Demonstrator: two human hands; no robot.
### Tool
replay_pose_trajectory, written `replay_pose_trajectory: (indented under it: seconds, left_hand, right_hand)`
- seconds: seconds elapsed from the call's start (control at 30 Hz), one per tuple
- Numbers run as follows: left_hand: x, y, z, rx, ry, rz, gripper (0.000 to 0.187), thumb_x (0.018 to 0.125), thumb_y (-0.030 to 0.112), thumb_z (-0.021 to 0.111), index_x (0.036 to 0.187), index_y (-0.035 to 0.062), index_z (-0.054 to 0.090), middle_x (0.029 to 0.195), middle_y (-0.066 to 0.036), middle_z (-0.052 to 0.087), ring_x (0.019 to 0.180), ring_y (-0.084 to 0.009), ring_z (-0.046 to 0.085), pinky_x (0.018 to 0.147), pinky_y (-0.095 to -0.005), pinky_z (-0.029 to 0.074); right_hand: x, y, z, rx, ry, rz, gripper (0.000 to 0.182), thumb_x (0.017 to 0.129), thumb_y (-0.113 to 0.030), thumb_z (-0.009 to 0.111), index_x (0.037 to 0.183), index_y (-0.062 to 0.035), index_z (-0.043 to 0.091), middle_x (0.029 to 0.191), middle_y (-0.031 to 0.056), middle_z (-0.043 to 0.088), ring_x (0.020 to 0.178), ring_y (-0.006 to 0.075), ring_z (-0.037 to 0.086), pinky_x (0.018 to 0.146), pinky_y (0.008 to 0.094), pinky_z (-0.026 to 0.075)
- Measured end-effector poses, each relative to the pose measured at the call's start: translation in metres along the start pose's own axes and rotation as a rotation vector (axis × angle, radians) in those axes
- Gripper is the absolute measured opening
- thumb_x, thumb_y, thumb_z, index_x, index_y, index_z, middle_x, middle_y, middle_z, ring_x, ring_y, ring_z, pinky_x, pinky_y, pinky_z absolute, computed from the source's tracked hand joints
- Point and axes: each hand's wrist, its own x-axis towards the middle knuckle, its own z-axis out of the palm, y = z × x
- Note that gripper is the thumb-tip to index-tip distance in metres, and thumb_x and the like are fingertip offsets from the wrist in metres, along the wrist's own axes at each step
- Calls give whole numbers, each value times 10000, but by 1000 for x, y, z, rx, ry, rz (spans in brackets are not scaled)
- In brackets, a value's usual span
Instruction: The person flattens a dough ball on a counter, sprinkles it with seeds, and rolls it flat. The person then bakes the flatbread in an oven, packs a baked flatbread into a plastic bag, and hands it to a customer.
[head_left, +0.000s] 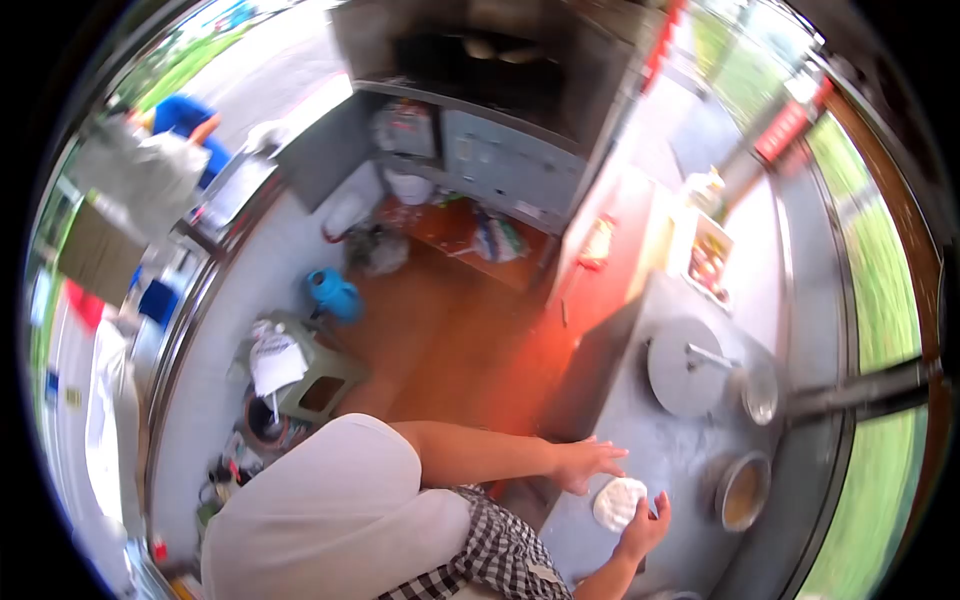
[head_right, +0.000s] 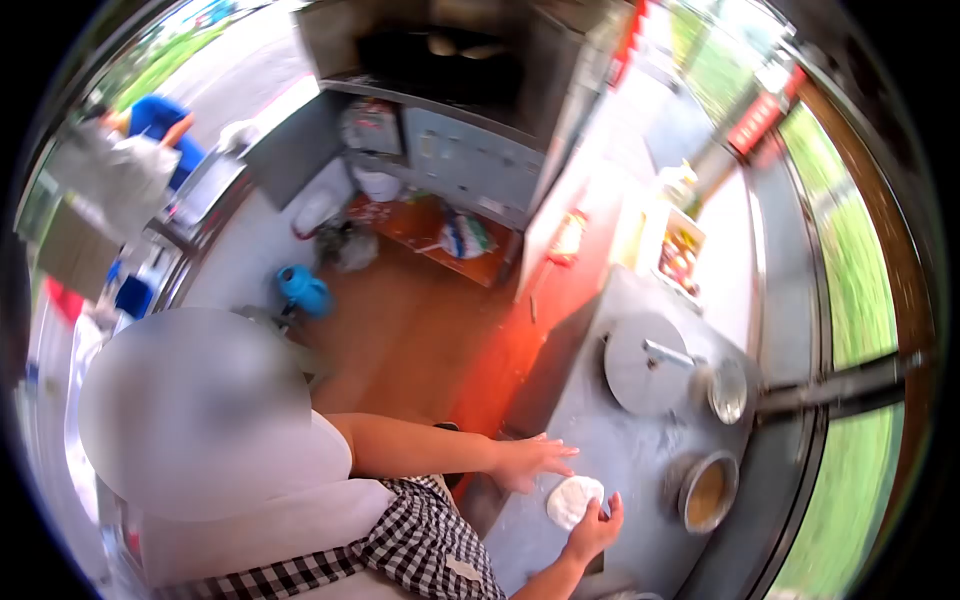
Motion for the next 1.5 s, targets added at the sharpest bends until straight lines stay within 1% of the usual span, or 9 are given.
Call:
replay_pose_trajectory:
  seconds: [0.1, 0.17, 0.23, 0.43, 0.63, 0.73, 1.0, 1.1, 1.5]
  left_hand:
    - [-53, -24, -22, -197, 211, -67, 630, 835, 116, 745, 1434, 11, 580, 1602, -242, 433, 1437, -378, 484, 1187, -452, 415]
    - [-96, -46, -26, -309, 388, -254, 586, 879, 217, 765, 1394, -13, 604, 1497, -234, 541, 1170, -324, 687, 1012, -419, 560]
    - [-146, -57, -35, -267, 533, -424, 544, 906, 250, 768, 1355, -23, 630, 1385, -217, 632, 1119, -298, 713, 977, -396, 572]
    - [-269, -105, -36, -630, 943, -853, 415, 963, 253, 764, 1269, -11, 672, 1118, -92, 745, 979, -166, 714, 884, -308, 565]
    - [-335, -111, -75, -1120, 1220, -782, 260, 1013, 214, 713, 1163, 4, 684, 950, -11, 673, 859, -75, 620, 749, -229, 508]
    - [-366, -122, -92, -1110, 1239, -777, 283, 1011, 227, 721, 1173, -2, 683, 960, -16, 680, 865, -85, 625, 753, -229, 508]
    - [-455, -152, -92, -1178, 1590, -778, 302, 1018, 254, 711, 1170, -6, 684, 1008, -27, 688, 873, -90, 636, 772, -245, 526]
    - [-477, -152, -83, -1322, 1729, -866, 298, 1013, 289, 717, 1157, 30, 687, 1026, -38, 699, 877, -103, 655, 787, -256, 543]
    - [-498, -135, -26, -1273, 2184, -1169, 278, 1032, 323, 669, 1148, 73, 702, 1008, 18, 687, 864, -74, 631, 780, -254, 524]
  right_hand:
    - [30, 8, 20, 16, -119, -148, 526, 894, 29, 672, 1412, 21, 582, 1353, 153, 621, 1061, 229, 653, 917, 345, 547]
    - [29, -24, 37, -8, -181, -172, 567, 831, 88, 587, 1394, 19, 597, 1354, 158, 608, 1140, 264, 646, 984, 367, 535]
    - [23, -73, 48, -21, -299, -70, 574, 815, 94, 568, 1383, 17, 604, 1366, 158, 591, 1229, 292, 621, 1049, 388, 514]
    - [44, -88, 116, -41, -391, -596, 546, 849, 50, 656, 1390, 7, 599, 1357, 159, 583, 1280, 315, 602, 1094, 399, 494]
    - [17, -157, 206, 106, -542, -241, 479, 952, -49, 695, 1396, 83, 573, 1335, 186, 647, 1195, 273, 649, 1037, 358, 517]
    - [1, -187, 265, 94, -626, -267, 462, 975, -139, 708, 1386, 46, 606, 1255, 99, 655, 1071, 162, 635, 874, 270, 525]
    - [-54, -272, 390, -100, -1031, -234, 405, 1020, -207, 684, 1365, -4, 620, 1193, 75, 674, 1074, 174, 658, 904, 321, 558]
    - [-85, -320, 425, -152, -1140, -237, 358, 1032, -177, 658, 1331, 19, 635, 1061, 44, 688, 857, 108, 633, 741, 264, 544]
    - [-101, -339, 619, -385, -1724, -164, 392, 1035, -214, 680, 1357, 1, 618, 1140, 70, 701, 1001, 159, 689, 836, 279, 572]
